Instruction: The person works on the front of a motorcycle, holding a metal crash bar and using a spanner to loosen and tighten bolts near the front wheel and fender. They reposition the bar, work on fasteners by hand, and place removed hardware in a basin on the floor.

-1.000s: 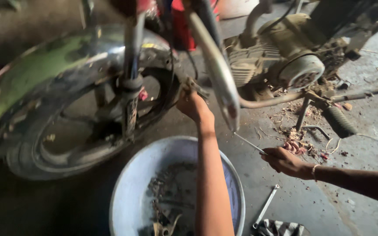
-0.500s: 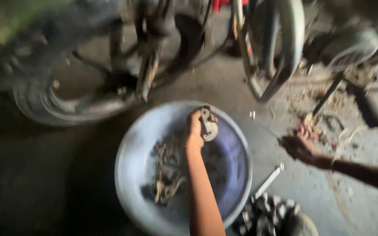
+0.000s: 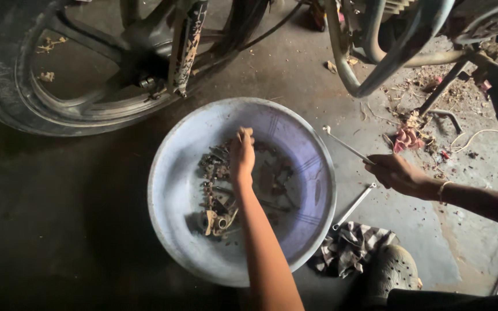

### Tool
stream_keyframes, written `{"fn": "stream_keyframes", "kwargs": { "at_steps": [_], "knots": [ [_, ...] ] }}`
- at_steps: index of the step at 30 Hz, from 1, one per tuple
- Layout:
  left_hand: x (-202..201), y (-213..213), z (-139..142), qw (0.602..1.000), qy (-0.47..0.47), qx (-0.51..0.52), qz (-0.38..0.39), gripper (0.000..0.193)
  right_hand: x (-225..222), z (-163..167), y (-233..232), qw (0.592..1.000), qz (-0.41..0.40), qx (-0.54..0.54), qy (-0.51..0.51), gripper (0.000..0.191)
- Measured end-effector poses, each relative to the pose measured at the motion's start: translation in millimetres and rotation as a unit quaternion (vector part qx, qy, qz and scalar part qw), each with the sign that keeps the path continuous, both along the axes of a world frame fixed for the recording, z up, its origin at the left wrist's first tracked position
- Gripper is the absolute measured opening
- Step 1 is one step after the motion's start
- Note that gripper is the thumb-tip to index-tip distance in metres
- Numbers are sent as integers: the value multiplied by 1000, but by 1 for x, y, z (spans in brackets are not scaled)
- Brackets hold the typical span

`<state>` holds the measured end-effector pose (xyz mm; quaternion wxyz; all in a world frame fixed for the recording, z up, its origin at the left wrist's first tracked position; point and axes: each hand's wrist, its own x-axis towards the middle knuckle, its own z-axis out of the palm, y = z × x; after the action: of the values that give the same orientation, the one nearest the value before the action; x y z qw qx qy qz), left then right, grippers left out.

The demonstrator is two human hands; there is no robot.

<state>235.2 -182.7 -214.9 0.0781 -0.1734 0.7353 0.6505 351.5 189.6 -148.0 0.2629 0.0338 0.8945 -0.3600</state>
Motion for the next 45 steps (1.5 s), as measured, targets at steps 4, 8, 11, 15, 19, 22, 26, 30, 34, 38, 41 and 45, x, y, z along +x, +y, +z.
{"fn": "stream_keyframes", "kwargs": {
  "at_steps": [4,8,11,15,19,22,26,30,34,38,41,45],
  "knots": [
    [-26,3,39,994,80,-59,-37,50,-6,-2,2,1000,-23,-16,8,37],
    [-47,43,72,986,159,-29,-52,44,-19,18,-8,996,-45,-49,56,37],
    [-44,90,82,962,268,-3,-48,41,-31,41,-29,989,-86,-82,84,35],
    [-31,150,101,950,272,153,-24,40,-39,67,-62,981,-103,-119,116,37],
    [-31,176,128,956,258,134,44,36,-45,86,-82,966,-47,-232,106,36],
    [-48,179,148,961,267,47,45,36,-50,93,-84,980,-9,-160,115,42],
    [-82,184,174,947,311,9,86,35,-45,84,-73,984,-9,-158,87,32],
    [-130,177,204,937,344,61,-15,42,-36,70,-47,988,7,-132,74,25],
    [-162,179,238,932,295,204,-49,38,-40,76,-19,996,62,15,55,27],
    [-189,181,257,899,412,-151,-5,36,-26,104,-3,966,158,185,87,38],
    [-219,178,274,884,456,-108,5,25,0,129,12,957,179,185,137,38],
    [-240,170,303,763,632,-83,112,13,0,133,23,954,192,147,175,37]
  ]
}}
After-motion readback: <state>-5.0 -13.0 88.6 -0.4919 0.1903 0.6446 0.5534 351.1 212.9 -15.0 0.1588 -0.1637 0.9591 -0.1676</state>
